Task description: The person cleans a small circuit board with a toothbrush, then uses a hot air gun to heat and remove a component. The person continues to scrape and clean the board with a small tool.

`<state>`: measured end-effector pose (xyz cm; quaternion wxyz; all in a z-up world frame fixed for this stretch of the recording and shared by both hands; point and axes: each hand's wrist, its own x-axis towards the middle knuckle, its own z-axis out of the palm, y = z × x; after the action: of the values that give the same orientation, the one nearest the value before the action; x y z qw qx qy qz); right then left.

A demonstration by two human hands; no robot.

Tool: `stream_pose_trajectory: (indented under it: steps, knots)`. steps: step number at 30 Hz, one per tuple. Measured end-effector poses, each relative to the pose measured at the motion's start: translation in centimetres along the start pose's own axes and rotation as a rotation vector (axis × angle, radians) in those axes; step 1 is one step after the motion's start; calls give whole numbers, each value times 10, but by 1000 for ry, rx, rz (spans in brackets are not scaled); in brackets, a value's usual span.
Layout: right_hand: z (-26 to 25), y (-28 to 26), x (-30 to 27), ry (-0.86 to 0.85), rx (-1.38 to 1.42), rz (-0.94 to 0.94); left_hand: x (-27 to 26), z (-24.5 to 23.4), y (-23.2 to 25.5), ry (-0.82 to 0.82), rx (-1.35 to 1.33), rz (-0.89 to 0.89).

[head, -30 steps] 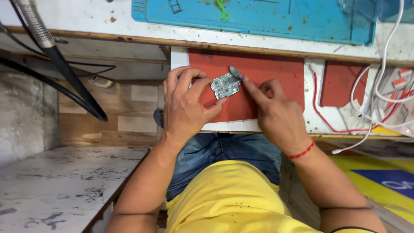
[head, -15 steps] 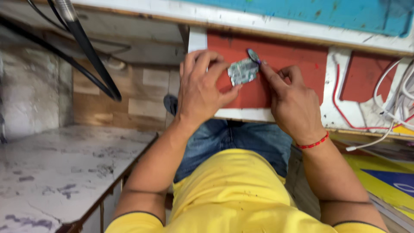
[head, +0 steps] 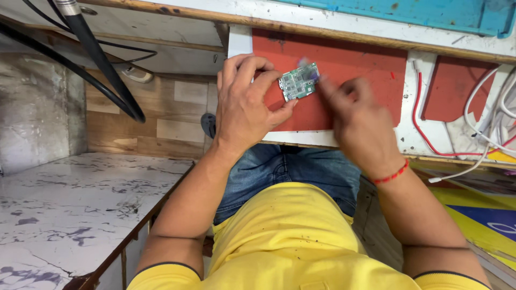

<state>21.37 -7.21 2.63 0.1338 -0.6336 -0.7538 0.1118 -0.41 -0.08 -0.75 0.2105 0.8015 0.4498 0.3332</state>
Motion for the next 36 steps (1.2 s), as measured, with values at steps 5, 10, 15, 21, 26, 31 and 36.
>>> stream_pose_trajectory:
  steps: [5, 10, 15, 21, 26, 31, 36]
  knots:
    - [-1, -11, 2, -38, 9, 49, -2, 1, 1, 0, 0, -3]
    - [-1, -17, 5, -74, 47, 27, 0, -3, 1, -1, -5, -13]
    - [2, -8, 2, -61, 27, -15, 1, -1, 2, -6, -10, -30]
    - [3, -3, 4, 1, -47, 121, 1, 0, 2, 2, -1, -31]
    - [1, -9, 5, -23, 25, 71, 2, -3, 4, -21, 16, -49]
    - [-2, -11, 7, -22, 65, -11, 7, -8, 9, -33, 28, -73]
    - [0, -5, 3, 23, -10, 101, 6, -3, 5, -56, 17, -69]
